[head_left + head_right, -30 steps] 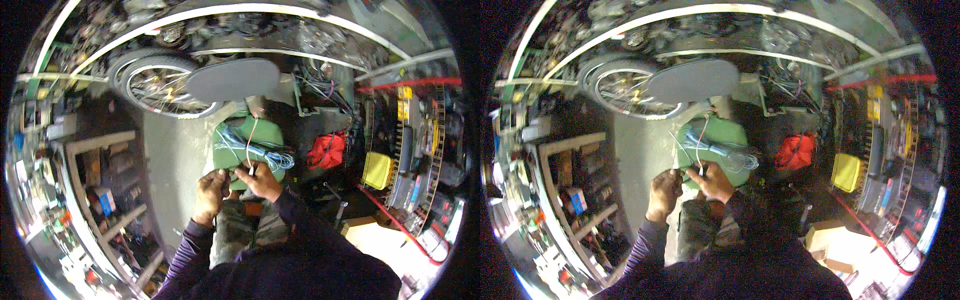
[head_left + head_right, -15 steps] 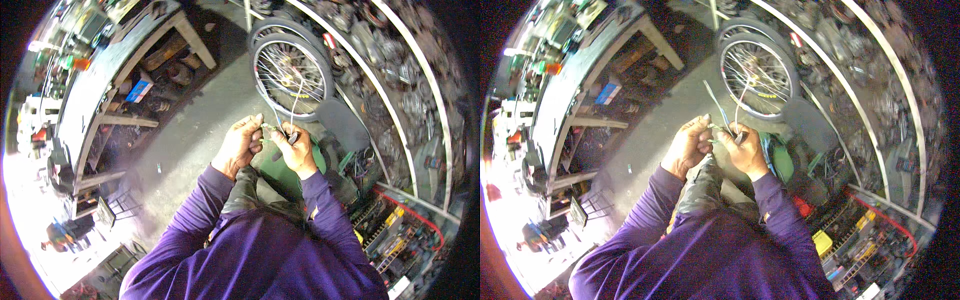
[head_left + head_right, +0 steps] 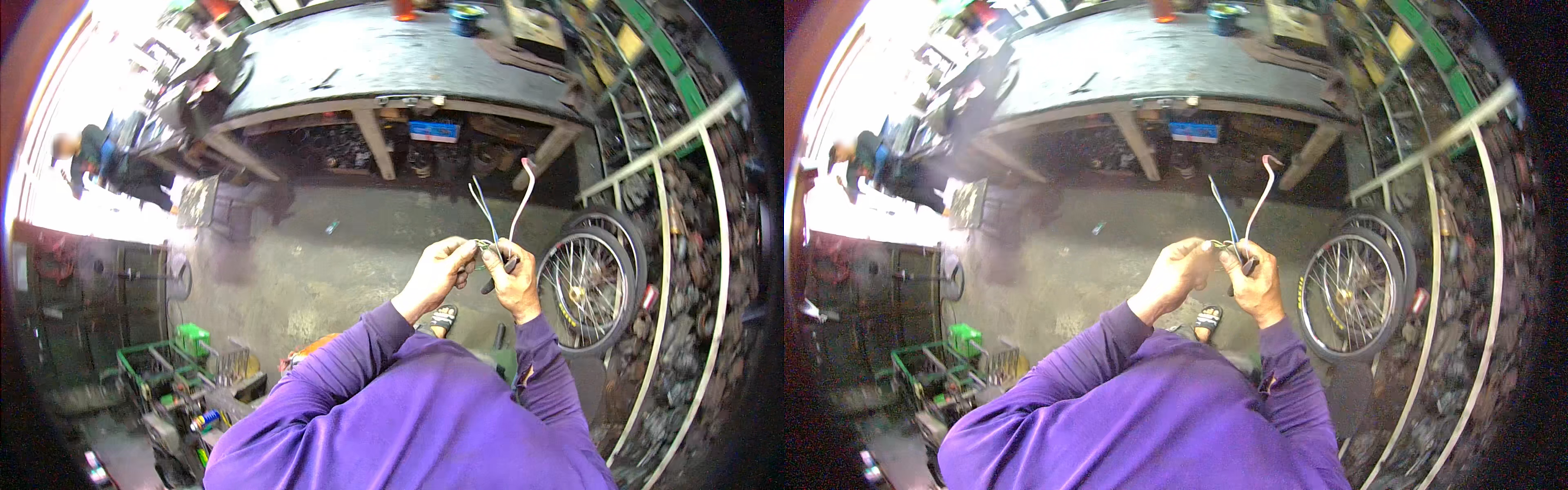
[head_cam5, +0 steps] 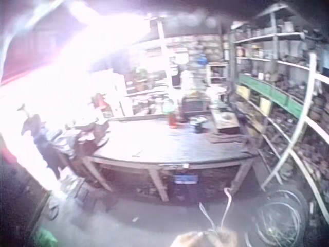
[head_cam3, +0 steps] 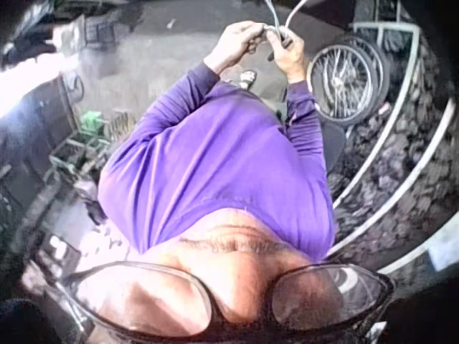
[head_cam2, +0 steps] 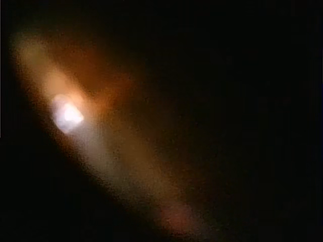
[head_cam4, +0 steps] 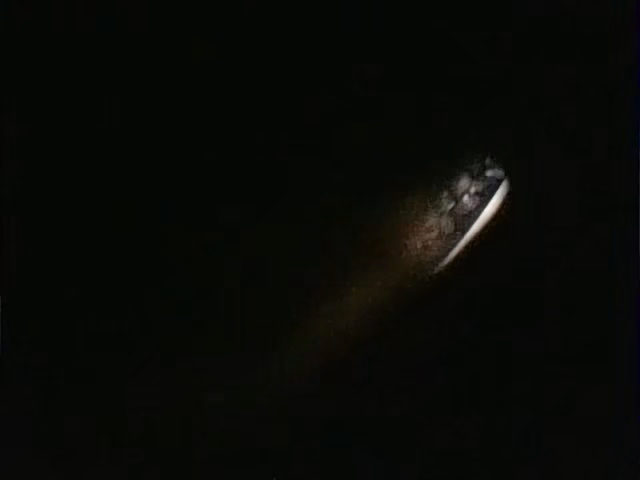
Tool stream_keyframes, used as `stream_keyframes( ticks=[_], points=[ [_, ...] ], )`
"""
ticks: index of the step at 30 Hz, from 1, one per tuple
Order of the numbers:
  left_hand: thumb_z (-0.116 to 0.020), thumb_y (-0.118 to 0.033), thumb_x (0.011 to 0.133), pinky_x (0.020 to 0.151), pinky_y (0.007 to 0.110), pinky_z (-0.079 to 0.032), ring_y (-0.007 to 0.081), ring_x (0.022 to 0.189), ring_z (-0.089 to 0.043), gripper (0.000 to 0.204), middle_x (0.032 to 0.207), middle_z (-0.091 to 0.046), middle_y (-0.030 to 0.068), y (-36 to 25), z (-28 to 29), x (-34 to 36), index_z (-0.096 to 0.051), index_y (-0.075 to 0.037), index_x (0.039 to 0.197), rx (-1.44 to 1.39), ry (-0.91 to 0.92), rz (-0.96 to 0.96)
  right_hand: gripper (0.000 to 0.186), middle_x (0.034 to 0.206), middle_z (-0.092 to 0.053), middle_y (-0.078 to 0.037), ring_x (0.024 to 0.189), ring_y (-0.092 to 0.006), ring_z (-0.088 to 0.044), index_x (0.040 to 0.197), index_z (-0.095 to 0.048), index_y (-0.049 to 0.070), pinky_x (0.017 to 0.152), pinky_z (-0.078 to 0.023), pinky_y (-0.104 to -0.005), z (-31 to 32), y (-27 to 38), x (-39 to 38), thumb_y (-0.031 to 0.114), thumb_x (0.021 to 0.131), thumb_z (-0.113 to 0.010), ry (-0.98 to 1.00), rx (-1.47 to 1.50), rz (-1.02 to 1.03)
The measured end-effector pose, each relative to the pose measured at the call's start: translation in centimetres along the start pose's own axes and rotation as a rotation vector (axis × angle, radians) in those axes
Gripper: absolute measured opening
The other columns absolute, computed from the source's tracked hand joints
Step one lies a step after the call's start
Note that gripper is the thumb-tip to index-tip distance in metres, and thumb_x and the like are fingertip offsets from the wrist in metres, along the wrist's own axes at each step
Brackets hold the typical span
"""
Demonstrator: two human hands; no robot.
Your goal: The person gathers blue zip ties and walks through a cluttered workshop to a vehicle with an exposed engine. They strip and twist wires, then use pliers to crimp connectors onto the wire ends. The person installs the prepared wires into the engine bay and secures them.
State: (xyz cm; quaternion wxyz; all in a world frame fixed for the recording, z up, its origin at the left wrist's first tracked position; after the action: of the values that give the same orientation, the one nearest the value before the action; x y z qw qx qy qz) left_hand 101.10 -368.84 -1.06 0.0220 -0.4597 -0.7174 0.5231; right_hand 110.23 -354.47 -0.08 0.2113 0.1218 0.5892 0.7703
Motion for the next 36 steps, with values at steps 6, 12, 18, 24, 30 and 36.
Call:
stream_keyframes(
  ticks=[6,12,18,24,30,36],
  points=[
    [-0.07,-0.02,0.1,0.047,0.021,-0.037,0.0045,0.052,-0.047,0.015,0.078,-0.068,0.0026,-5.4,8.1,-0.9,-0.064,-0.006,0.101,-0.025,-0.276,-0.249,0.02,0.077,-0.065,0.0,0.069,-0.0056,-0.053,0.097,-0.07,0.001,0.06,-0.043,-0.0272,-8.2,2.5,7.3,0.021,0.096,-0.074,0.281,0.119,0.057],
    [-0.062,-0.033,0.106,0.048,0.025,-0.038,0.008,0.05,-0.047,0.026,0.073,-0.065,0.0033,-7.4,17.8,-2.5,-0.06,-0.01,0.093,-0.425,-0.469,-0.174,0.021,0.082,-0.068,-0.002,0.072,-0.0089,-0.056,0.1,-0.071,0.0,0.065,-0.047,-0.0293,-19.5,5.5,14.1,0.02,0.095,-0.075,0.656,0.001,0.015],
    [-0.057,-0.032,0.107,0.046,0.026,-0.035,0.0096,0.05,-0.049,0.026,0.069,-0.058,0.0002,-8.7,28.8,2.2,-0.058,-0.012,0.092,-0.915,-0.614,-0.186,0.017,0.082,-0.064,-0.019,0.075,-0.0398,-0.061,0.094,-0.069,0.001,0.068,-0.05,-0.0432,-31.6,8.1,22.9,0.015,0.088,-0.077,0.92,-0.116,0.586],
    [-0.059,-0.02,0.104,0.043,0.027,-0.036,0.0079,0.051,-0.049,0.014,0.071,-0.056,-0.0002,-14.2,36.8,-0.2,-0.06,-0.007,0.098,-0.251,-1.314,-0.415,0.023,0.083,-0.064,-0.017,0.076,-0.0296,-0.063,0.095,-0.068,0.0,0.071,-0.049,-0.0414,-43.1,12.6,26.7,0.02,0.089,-0.076,1.34,0.0,0.579],
    [-0.066,-0.02,0.102,0.046,0.023,-0.038,0.0074,0.051,-0.049,0.014,0.071,-0.058,-0.0013,-18.8,42.0,-5.2,-0.064,-0.006,0.105,-0.557,-1.145,-0.617,0.023,0.065,-0.053,-0.003,0.068,-0.0077,-0.043,0.085,-0.062,-0.002,0.057,-0.039,-0.033,-53.6,16.8,27.6,0.015,0.095,-0.073,1.212,-0.098,0.299],
    [-0.065,-0.021,0.102,0.066,0.024,-0.045,0.0081,0.072,-0.052,0.019,0.084,-0.057,-0.0024,-22.4,51.7,-9.6,-0.065,-0.003,0.109,-0.741,-0.549,-0.631,0.033,0.074,-0.064,-0.013,0.07,-0.0204,-0.058,0.096,-0.068,-0.002,0.067,-0.048,-0.0407,-65.2,17.9,29.4,0.03,0.095,-0.074,1.349,-0.196,0.295]
  ],
)
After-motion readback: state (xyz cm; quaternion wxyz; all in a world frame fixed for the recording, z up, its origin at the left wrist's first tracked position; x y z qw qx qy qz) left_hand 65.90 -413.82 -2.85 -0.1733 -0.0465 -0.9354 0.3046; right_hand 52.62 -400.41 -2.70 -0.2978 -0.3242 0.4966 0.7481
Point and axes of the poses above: each hand's wrist, its own x-axis towards the middle knuckle, its own z-axis out of the back of the hand, y = z × x, the point moved 2 cm from there along x, towards the middle knuckle
